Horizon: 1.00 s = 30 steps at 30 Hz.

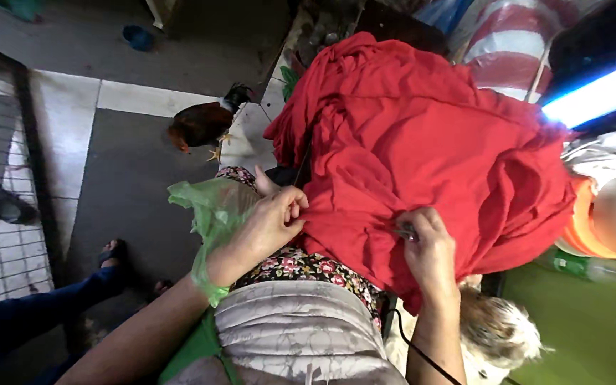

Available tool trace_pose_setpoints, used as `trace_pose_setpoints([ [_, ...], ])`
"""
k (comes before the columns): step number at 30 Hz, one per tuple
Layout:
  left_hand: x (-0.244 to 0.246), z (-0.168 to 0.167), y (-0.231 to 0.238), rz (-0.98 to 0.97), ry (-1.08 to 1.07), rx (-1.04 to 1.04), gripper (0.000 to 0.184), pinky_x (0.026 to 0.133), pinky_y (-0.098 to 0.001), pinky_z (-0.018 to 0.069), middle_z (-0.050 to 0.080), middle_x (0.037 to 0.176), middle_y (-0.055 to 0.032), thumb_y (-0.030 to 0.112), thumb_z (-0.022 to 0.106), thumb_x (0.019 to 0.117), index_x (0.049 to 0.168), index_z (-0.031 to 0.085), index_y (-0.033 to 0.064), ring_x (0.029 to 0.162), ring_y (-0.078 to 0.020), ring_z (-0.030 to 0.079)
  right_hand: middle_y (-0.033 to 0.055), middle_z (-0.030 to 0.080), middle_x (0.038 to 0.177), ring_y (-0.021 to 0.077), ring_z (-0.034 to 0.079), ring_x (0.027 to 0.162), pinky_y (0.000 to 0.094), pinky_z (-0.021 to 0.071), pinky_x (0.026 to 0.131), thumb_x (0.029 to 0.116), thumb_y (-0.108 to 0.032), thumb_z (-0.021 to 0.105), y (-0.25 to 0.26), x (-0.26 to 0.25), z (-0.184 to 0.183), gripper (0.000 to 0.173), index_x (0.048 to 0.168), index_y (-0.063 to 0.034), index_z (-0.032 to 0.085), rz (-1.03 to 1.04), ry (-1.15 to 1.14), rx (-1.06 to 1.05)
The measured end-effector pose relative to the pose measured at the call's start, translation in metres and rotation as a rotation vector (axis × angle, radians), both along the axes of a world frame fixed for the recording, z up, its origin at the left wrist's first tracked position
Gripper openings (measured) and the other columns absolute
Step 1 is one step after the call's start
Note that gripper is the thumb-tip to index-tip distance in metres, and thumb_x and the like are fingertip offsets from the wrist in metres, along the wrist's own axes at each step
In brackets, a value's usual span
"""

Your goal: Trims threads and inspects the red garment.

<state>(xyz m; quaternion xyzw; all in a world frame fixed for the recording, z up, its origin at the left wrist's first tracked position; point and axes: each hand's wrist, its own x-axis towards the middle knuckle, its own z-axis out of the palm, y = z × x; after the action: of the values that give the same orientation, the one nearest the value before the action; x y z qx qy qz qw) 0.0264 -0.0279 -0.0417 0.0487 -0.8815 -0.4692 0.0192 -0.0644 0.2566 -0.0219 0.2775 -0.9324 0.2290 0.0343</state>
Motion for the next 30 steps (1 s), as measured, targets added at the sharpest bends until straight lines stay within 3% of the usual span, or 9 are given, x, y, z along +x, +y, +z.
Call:
trace_pose_setpoints([
  [3,0.002,0.011,-0.012,-0.093,-0.176,0.143,0.027,0.066,-0.0233,0.0491,0.062,0.085,-0.0018,0.01,0.079,0.0844,0.107,0.065,0.0047,0.072,-0.0072,0.057,0.0188,0.069,0.099,0.0326,0.069,0.082,0.0513,0.0562,0.069,0.0821,0.004,0.066,0.0,0.001,0.0,0.017,0.097,0.0005,0.073,-0.018,-0.054,-0.029],
  [6,0.0,0.028,-0.019,-0.059,-0.086,0.131,0.022,0.071,-0.026,0.0545,0.066,0.09,-0.0004,0.017,0.074,0.0891,0.107,0.067,0.0069,0.078,-0.0065,0.062,0.0183,0.068,0.104,0.0264,0.068,0.087,0.0449,0.0563,0.075,0.0886,-0.013,0.073,-0.001,-0.003,0.018,0.027,0.11,0.0027,0.069,-0.02,-0.121,-0.148],
  [9,-0.014,0.038,-0.007,-0.091,0.05,0.054,0.017,0.092,-0.0435,0.0513,0.07,0.099,-0.0004,0.019,0.062,0.0974,0.105,0.073,0.0098,0.092,-0.0103,0.066,0.0121,0.066,0.107,0.0071,0.063,0.088,0.0235,0.0544,0.075,0.0928,-0.019,0.067,-0.015,-0.004,0.029,0.035,0.12,0.0037,0.062,0.071,-0.244,-0.343],
  [12,-0.034,0.029,0.012,-0.162,0.08,0.034,0.021,0.077,-0.0316,0.0573,0.07,0.093,-0.0034,0.015,0.055,0.1024,0.104,0.074,0.007,0.081,-0.0102,0.066,0.009,0.069,0.11,0.0047,0.066,0.094,0.0228,0.0568,0.081,0.0927,-0.011,0.066,-0.032,-0.01,0.014,0.034,0.124,0.0016,0.061,0.177,-0.397,-0.401],
  [15,-0.038,0.024,0.02,-0.115,-0.119,0.17,0.021,0.072,-0.0279,0.0571,0.069,0.09,-0.0068,0.01,0.051,0.1058,0.11,0.07,0.0012,0.076,-0.0116,0.066,0.0087,0.069,0.104,0.0104,0.066,0.087,0.0286,0.0568,0.076,0.0858,-0.012,0.075,-0.033,-0.016,-0.008,0.034,0.116,-0.0014,0.065,0.183,-0.416,-0.355],
  [20,-0.012,0.042,0.019,-0.128,-0.457,0.887,0.023,0.068,-0.0185,0.0554,0.069,0.08,0.0071,0.011,0.049,0.1046,0.104,0.072,0.0075,0.071,-0.0016,0.065,0.0089,0.072,0.094,0.0159,0.068,0.084,0.0356,0.0543,0.078,0.0843,-0.007,0.072,-0.033,-0.012,-0.023,0.019,0.103,-0.002,0.071,0.249,-0.227,-0.372],
  [24,-0.011,0.044,0.042,-0.023,-0.728,1.212,0.024,0.074,-0.0176,0.0543,0.066,0.084,0.0057,0.017,0.048,0.1076,0.117,0.068,0.0065,0.076,-0.0024,0.064,0.0032,0.07,0.093,0.0018,0.065,0.081,0.0173,0.0559,0.074,0.0833,0.002,0.072,-0.034,-0.014,-0.012,0.021,0.103,0.0016,0.066,0.209,-0.375,-0.608],
  [28,-0.02,0.039,0.052,0.309,-0.617,1.268,0.026,0.066,-0.0137,0.0524,0.064,0.072,0.0042,0.013,0.048,0.1079,0.089,0.066,0.0098,0.064,-0.0009,0.06,-0.0018,0.069,0.091,-0.0022,0.063,0.077,0.0142,0.0543,0.068,0.0797,0.003,0.074,-0.031,-0.013,-0.01,0.025,0.102,-0.0023,0.063,0.191,-0.493,-0.679],
  [30,-0.021,0.036,0.054,0.353,-0.6,1.257,0.028,0.063,-0.013,0.0511,0.062,0.068,0.0033,0.011,0.047,0.1081,0.085,0.064,0.0087,0.06,-0.001,0.058,0.0002,0.068,0.091,-0.0013,0.063,0.077,0.015,0.0547,0.069,0.0812,-0.002,0.076,-0.032,-0.012,-0.01,0.026,0.104,-0.0012,0.063,0.205,-0.512,-0.588],
])
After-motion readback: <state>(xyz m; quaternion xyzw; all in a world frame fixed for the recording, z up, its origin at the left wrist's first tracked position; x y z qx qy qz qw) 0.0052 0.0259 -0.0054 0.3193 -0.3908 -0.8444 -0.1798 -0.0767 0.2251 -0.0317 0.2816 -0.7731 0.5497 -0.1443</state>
